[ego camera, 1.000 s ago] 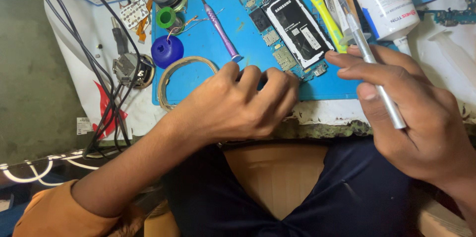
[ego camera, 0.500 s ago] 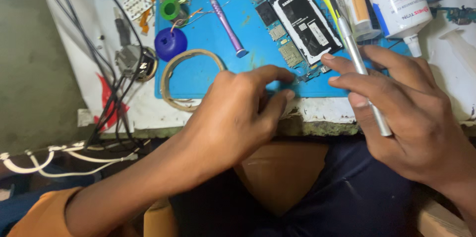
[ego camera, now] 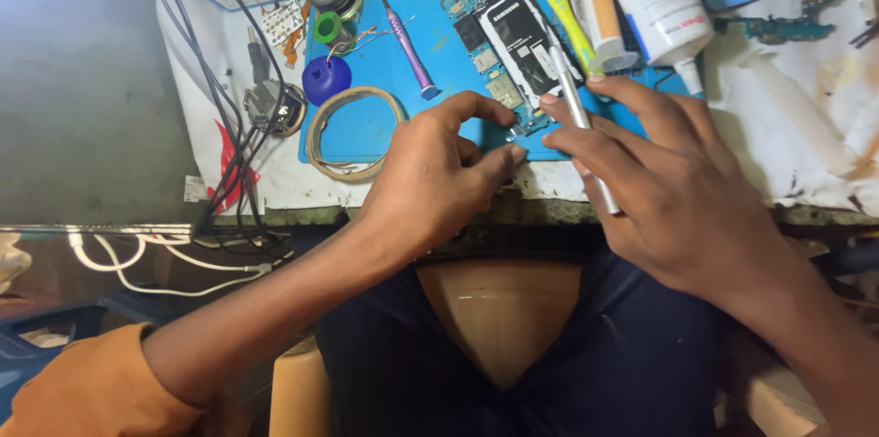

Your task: The person works at a repair bench on a disassembled Samsung phone, using a metal pry tool to lift and adjust components on the exposed motherboard while steadying the board with the other hand. They then take a roll of tape, peel a length of it on their lap, and bring the tape back toward the phone on the mat.

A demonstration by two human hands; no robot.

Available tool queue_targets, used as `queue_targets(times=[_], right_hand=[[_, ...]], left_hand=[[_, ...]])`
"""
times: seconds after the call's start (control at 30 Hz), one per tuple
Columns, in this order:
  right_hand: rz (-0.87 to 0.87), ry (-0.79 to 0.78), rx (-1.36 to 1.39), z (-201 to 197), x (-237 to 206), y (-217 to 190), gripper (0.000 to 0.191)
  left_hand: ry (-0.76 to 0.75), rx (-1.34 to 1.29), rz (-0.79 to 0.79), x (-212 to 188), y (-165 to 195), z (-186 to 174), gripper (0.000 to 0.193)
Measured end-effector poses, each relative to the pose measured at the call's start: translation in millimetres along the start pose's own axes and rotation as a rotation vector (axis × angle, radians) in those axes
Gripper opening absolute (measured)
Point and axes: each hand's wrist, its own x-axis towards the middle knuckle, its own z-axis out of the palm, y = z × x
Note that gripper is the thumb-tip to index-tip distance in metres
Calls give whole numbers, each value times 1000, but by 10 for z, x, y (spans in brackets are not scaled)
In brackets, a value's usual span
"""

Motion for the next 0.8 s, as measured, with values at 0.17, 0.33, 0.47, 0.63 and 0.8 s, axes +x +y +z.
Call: queue_targets(times=[0.17,0.33,0.47,0.63,0.8], right_hand=[[-24,29,12,-42,-105,21,49],[-24,57,36,-68,-180,4,48],[-29,76,44,-101,-224,4,48],[-53,94,53,-123,-234,29,47],[-61,97,72,-115,-226,42,46]], left_hand=[[73,-100,1,-115,14,170,35],[123,-108,-121,-213,105,263,37],[116,-121,-108,-218,153,281,35],[85,-151,-133,-154,138,270,30],[31,-196,-139,-75,89,213,28]])
